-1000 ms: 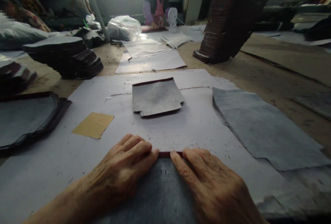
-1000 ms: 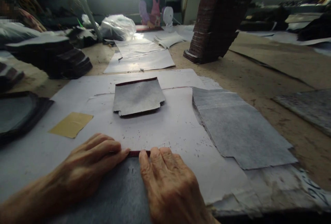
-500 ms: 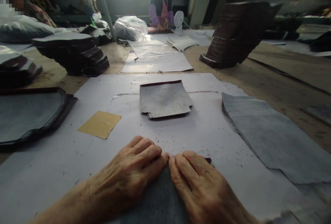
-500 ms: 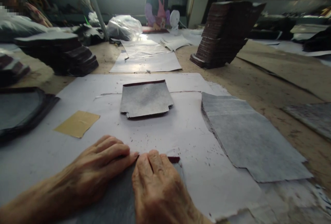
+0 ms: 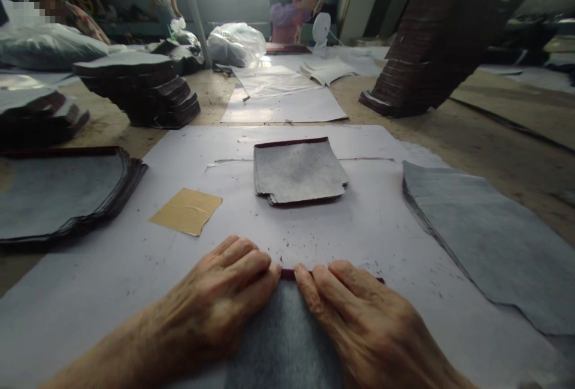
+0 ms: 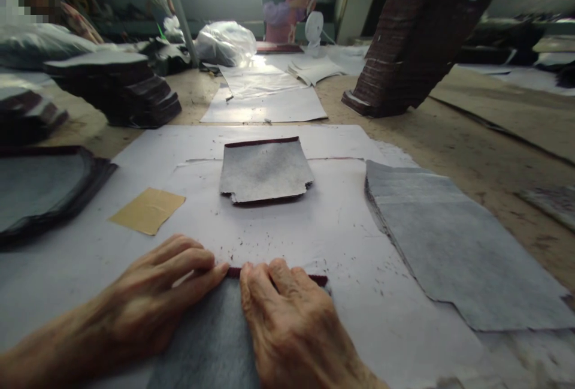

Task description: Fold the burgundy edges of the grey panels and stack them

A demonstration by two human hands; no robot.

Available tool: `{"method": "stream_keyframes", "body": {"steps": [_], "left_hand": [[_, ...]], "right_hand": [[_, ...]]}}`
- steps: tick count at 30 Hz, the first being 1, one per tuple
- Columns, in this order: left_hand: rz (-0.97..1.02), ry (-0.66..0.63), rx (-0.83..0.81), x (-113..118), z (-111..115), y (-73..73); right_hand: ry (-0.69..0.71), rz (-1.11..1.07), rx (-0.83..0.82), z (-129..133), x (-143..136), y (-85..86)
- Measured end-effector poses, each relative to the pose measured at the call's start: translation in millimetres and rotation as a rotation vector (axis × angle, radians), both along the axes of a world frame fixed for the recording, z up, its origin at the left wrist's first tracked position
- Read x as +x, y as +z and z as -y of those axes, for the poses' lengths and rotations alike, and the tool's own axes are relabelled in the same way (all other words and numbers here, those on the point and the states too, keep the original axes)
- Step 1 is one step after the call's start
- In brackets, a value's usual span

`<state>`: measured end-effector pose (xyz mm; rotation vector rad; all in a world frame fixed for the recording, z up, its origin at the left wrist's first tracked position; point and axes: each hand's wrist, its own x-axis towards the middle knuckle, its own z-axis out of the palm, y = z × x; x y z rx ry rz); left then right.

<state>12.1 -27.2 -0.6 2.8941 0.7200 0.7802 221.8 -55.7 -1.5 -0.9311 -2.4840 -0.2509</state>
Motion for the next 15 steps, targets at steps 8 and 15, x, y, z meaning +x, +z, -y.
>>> {"method": "stream_keyframes", "body": {"steps": [8, 15], "left_hand": [[0.045, -0.002, -0.024, 2, 1, -0.3], [0.109, 0.038, -0.095, -16, -3, -0.1]], "right_hand": [[0.033, -0.043, 0.130, -3, -20, 2.0], [0.155, -0.092, 0.014, -12, -19, -3.2]]}}
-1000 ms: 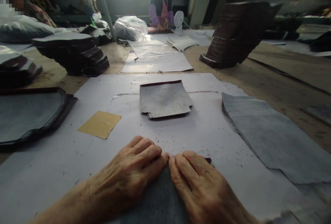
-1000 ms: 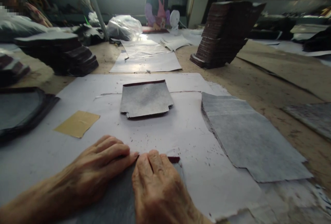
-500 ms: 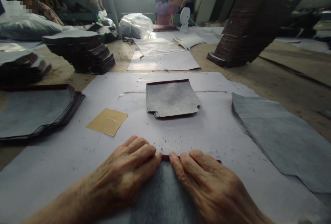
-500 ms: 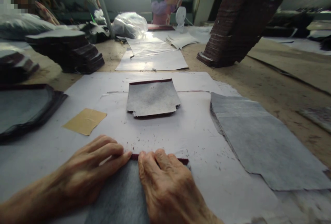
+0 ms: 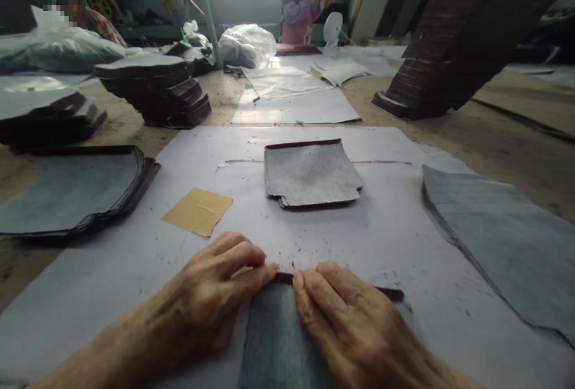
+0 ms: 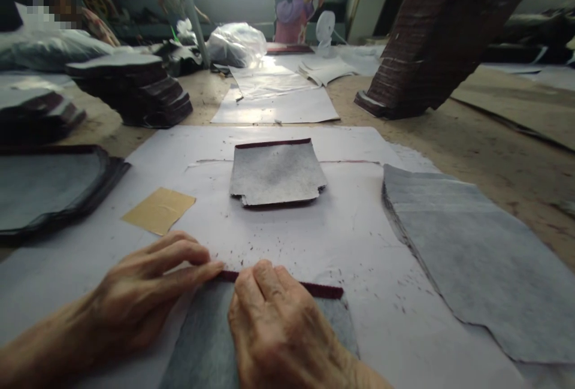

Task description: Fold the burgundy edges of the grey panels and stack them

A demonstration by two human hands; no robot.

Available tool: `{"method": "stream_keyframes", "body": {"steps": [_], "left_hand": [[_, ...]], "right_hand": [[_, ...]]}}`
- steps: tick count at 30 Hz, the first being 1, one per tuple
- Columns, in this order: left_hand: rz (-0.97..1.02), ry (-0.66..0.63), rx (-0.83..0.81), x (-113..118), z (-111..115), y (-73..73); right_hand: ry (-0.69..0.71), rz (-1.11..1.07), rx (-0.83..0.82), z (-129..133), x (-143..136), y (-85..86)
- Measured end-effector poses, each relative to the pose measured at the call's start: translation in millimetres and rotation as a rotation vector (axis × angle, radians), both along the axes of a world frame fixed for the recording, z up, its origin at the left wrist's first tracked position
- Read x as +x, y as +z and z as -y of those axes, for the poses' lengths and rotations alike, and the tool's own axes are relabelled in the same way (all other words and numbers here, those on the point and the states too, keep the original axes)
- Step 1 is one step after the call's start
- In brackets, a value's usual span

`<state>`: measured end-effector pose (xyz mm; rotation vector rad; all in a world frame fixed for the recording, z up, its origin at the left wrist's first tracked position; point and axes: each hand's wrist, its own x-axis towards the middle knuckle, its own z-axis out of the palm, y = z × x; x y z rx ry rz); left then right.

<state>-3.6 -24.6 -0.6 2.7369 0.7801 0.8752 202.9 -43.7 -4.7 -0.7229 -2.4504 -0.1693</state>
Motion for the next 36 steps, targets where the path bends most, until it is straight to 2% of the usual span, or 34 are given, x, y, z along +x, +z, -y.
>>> {"method": "stream_keyframes", "body": {"steps": [5, 11, 15, 20, 23, 28, 31, 36], "left_hand": [[-0.026, 0.016, 0.044, -4, 3, -4.0], [-0.090, 0.056, 0.090, -9, 7, 1.5], [-0.049, 0.169, 0.096, -15, 24, 0.4], [-0.049, 0.231, 0.173, -10, 45, -12.9], [-0.048, 0.258, 0.184, -8, 46, -17.5], [-0.057, 0.237, 0.204, -8, 44, -16.4], [-0.053, 0.236, 0.200, -7, 45, -15.6], [-0.055, 0.242, 0.174, -8, 46, -15.7]], "right_hand": [[0.036, -0.070, -0.124, -2, 4, -2.6], [-0.016, 0.072, -0.211, -4, 5, -0.2], [-0.015, 0.153, -0.216, -5, 4, 4.5], [-0.033, 0.260, -0.247, -10, 2, 13.9], [-0.049, 0.281, -0.249, -13, -1, 15.9], [-0.076, 0.295, -0.210, -11, -9, 12.7], [-0.115, 0.282, -0.169, -9, -13, 19.8], [-0.045, 0.189, -0.279, -16, 1, 29.1]]}}
